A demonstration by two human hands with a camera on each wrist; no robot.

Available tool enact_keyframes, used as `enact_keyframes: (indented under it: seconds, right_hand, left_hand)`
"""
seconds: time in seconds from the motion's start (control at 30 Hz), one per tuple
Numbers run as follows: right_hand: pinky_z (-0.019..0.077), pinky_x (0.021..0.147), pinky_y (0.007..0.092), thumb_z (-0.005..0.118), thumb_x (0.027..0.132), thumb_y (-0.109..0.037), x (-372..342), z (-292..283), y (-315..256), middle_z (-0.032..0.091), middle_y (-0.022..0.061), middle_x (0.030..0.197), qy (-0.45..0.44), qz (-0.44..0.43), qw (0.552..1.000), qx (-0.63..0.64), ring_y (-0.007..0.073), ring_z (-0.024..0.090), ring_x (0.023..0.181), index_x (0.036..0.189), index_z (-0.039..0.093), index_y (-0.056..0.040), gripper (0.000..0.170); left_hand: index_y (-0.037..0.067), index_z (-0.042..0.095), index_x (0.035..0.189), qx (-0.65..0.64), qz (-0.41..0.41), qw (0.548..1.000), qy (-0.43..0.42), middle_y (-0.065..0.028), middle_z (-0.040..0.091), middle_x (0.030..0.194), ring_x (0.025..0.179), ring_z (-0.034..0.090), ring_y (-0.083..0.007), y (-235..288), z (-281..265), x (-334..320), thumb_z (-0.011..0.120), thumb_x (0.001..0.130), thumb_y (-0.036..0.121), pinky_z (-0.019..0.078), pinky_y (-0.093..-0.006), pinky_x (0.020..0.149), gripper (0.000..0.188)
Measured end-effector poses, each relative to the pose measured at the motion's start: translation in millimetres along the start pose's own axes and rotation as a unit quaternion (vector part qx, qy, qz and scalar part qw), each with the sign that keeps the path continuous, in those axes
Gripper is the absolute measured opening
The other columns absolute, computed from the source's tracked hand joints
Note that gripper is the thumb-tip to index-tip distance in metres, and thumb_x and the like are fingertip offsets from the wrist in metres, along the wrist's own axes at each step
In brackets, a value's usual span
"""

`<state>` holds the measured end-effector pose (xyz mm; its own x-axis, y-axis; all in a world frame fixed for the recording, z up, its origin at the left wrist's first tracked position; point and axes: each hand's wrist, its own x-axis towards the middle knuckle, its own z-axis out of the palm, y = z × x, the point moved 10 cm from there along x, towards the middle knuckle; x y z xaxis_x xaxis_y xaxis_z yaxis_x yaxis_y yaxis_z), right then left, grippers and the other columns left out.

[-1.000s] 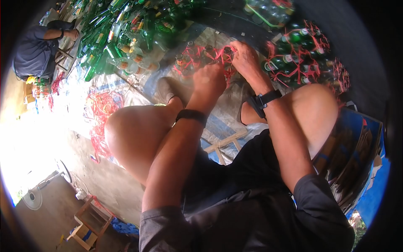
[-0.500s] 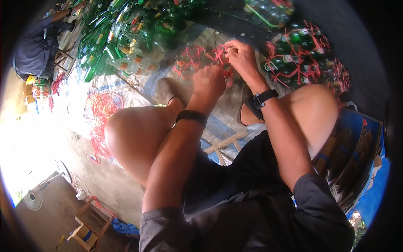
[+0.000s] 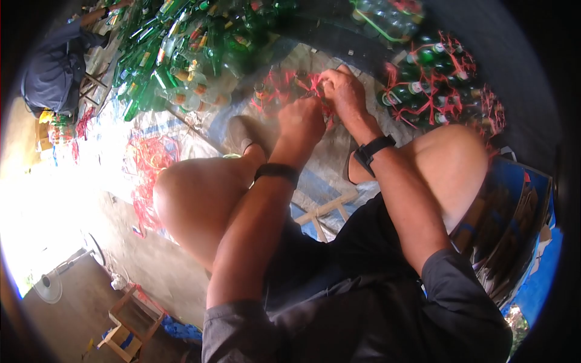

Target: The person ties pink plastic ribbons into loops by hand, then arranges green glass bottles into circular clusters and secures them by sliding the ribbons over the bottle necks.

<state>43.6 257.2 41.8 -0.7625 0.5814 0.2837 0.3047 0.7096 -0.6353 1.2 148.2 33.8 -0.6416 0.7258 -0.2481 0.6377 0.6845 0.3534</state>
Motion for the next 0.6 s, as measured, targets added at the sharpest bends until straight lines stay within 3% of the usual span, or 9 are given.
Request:
enact_keyframes:
  seconds: [0.03,0.07,0.1,0.17,0.27,0.37,0.43,0.5,0.6]
  right_hand:
    - [0.0539,0.077,0.0448,0.065,0.089,-0.012,3.2,1.1,0.5,0.067,0.0163,0.094,-0.022,0.019,0.999,0.017,0.0366,0.067,0.089,0.097,0.074,-0.0138,0.012]
    - [0.0533,0.076,0.0463,0.064,0.089,-0.013,-2.1,35.5,46.0,0.066,0.018,0.094,-0.067,0.155,0.971,0.171,0.0374,0.067,0.09,0.099,0.073,-0.0149,0.014]
    - [0.0529,0.074,0.0459,0.065,0.089,-0.014,4.7,18.2,7.8,0.067,0.0166,0.093,-0.082,0.032,0.996,-0.007,0.0365,0.067,0.088,0.097,0.071,-0.0141,0.011]
    - [0.0523,0.075,0.051,0.077,0.086,-0.035,4.2,10.8,2.2,0.067,0.0198,0.089,-0.067,-0.002,0.997,0.044,0.0422,0.066,0.086,0.089,0.069,-0.009,0.028]
    - [0.0527,0.076,0.0514,0.074,0.085,-0.019,0.0,13.4,-4.5,0.066,0.0193,0.094,-0.092,-0.009,0.996,0.004,0.0425,0.066,0.088,0.093,0.068,-0.008,0.015]
    - [0.0528,0.077,0.0511,0.069,0.087,-0.014,0.0,11.5,-6.1,0.066,0.0193,0.096,-0.091,-0.009,0.996,0.0,0.0419,0.066,0.09,0.096,0.067,-0.0077,0.011]
    - [0.0531,0.079,0.0507,0.068,0.088,-0.011,-1.7,4.5,-8.9,0.066,0.0193,0.097,-0.088,0.006,0.996,0.009,0.0411,0.066,0.092,0.098,0.067,-0.0078,0.011]
    - [0.0531,0.079,0.0502,0.065,0.089,-0.01,-7.2,6.1,9.8,0.066,0.0196,0.099,-0.101,0.131,0.976,0.142,0.0414,0.066,0.092,0.101,0.068,-0.0077,0.012]
    - [0.056,0.077,0.043,0.07,0.087,-0.013,-8.2,5.7,23.2,0.07,0.0208,0.097,-0.058,0.113,0.958,0.258,0.037,0.069,0.092,0.109,0.069,-0.0076,0.023]
  left_hand:
    - [0.011,0.076,0.096,-0.001,0.006,1.0,0.006,-0.0167,0.076,0.099,0.096,0.075,-0.0345,1.9,-4.5,-0.3,0.064,0.084,0.01,0.059,-0.0453,0.08,0.016]
    - [0.013,0.077,0.1,-0.01,0.013,1.0,-0.017,-0.0151,0.076,0.1,0.098,0.074,-0.0337,2.9,-4.2,-2.8,0.064,0.085,0.01,0.0586,-0.0455,0.082,0.019]
    - [0.014,0.077,0.103,-0.02,0.023,0.999,-0.039,-0.0136,0.076,0.102,0.101,0.074,-0.0328,5.2,-2.6,-5.0,0.065,0.085,0.01,0.0583,-0.0458,0.084,0.023]
    - [0.013,0.074,0.105,-0.065,0.017,0.998,-0.018,-0.0189,0.075,0.106,0.1,0.073,-0.0406,0.9,-4.4,-3.1,0.058,0.092,0.016,0.057,-0.0531,0.086,0.021]
    - [0.019,0.074,0.112,-0.036,0.023,0.999,-0.022,-0.0182,0.074,0.112,0.101,0.072,-0.0412,2.3,-4.1,-0.2,0.058,0.091,0.017,0.0564,-0.052,0.088,0.026]
    - [0.02,0.073,0.117,-0.022,0.003,0.999,-0.04,-0.0169,0.073,0.112,0.103,0.07,-0.041,-5.5,4.0,3.2,0.058,0.092,0.018,0.0555,-0.0518,0.089,0.03]
    - [0.019,0.073,0.117,-0.071,0.004,0.997,0.0,-0.0169,0.073,0.114,0.104,0.07,-0.0408,-3.1,-8.9,0.0,0.058,0.092,0.019,0.0551,-0.0519,0.089,0.029]
    - [0.018,0.073,0.119,-0.073,0.007,0.997,0.0,-0.0172,0.072,0.116,0.106,0.069,-0.0406,-0.8,-16.6,-0.7,0.059,0.092,0.02,0.0549,-0.0508,0.091,0.03]
    - [0.019,0.073,0.12,-0.069,0.014,0.998,-0.004,-0.0185,0.072,0.116,0.106,0.069,-0.041,-2.4,-25.2,-2.9,0.059,0.091,0.02,0.0545,-0.0508,0.092,0.032]
